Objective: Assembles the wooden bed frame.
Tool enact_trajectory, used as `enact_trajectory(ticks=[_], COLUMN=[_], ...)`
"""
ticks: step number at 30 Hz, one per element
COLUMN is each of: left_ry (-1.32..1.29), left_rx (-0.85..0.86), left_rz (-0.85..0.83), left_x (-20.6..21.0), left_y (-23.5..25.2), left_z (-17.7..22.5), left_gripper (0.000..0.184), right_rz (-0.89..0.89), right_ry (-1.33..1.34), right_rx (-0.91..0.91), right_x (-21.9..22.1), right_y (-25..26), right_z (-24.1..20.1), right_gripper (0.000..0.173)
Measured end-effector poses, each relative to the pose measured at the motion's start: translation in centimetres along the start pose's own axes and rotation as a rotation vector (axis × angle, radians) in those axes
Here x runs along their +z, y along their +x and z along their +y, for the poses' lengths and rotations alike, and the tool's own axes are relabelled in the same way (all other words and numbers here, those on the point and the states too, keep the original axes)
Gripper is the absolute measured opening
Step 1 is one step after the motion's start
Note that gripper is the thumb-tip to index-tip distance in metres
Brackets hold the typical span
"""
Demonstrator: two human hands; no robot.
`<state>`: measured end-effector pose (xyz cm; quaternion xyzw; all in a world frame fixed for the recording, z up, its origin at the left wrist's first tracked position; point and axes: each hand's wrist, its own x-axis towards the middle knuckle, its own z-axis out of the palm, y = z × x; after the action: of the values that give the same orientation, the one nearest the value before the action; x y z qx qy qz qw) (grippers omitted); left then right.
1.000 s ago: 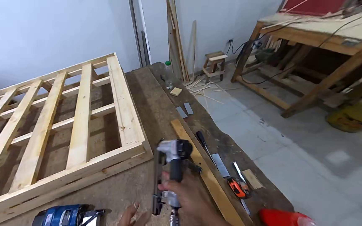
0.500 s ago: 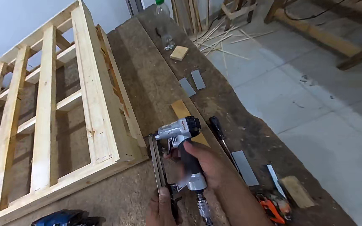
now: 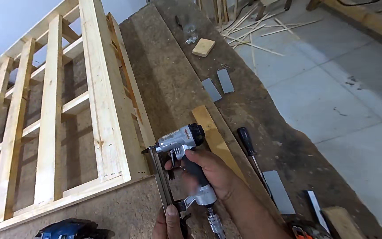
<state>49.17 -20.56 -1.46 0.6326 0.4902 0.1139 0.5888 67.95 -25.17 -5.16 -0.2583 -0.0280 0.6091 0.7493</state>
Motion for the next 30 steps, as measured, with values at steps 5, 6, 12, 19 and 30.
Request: enact_trajectory(ticks=[5,6,12,19,30], left_ry=[0.008,0.01,0.008,-0.024,-0.022], left_rx=[-0.023,-0.023,0.002,-0.009,0.018], left_rz=[-0.003,-0.008,-0.038,-0.024,-0.04], left_x=[0.0,-0.1,-0.1,0.3,0.2], left_y=[0.2,0.2,-0.5,-1.1,-2.5], left_z=[0.2,0.2,-0.3,-0.5,-1.2], left_gripper=[0.043,0.043,0.049,0.047,0.045], right_rz=[0.004,0.008,-0.004,0.018,-0.01], right_ry=[-0.026,-0.041,-0.068,-0.098,-0.095], right_rx=[0.005,0.007,0.036,0.044,0.04], right_x=[0.3,0.5,0.6,1.0,0.6], right_y=[0.1,0.0,-0.6,-1.2,-2.3], right_z=[-0.3,-0.4,-0.7,-0.8,0.1], right_gripper=[0.034,0.034,0.033,0.032,0.036])
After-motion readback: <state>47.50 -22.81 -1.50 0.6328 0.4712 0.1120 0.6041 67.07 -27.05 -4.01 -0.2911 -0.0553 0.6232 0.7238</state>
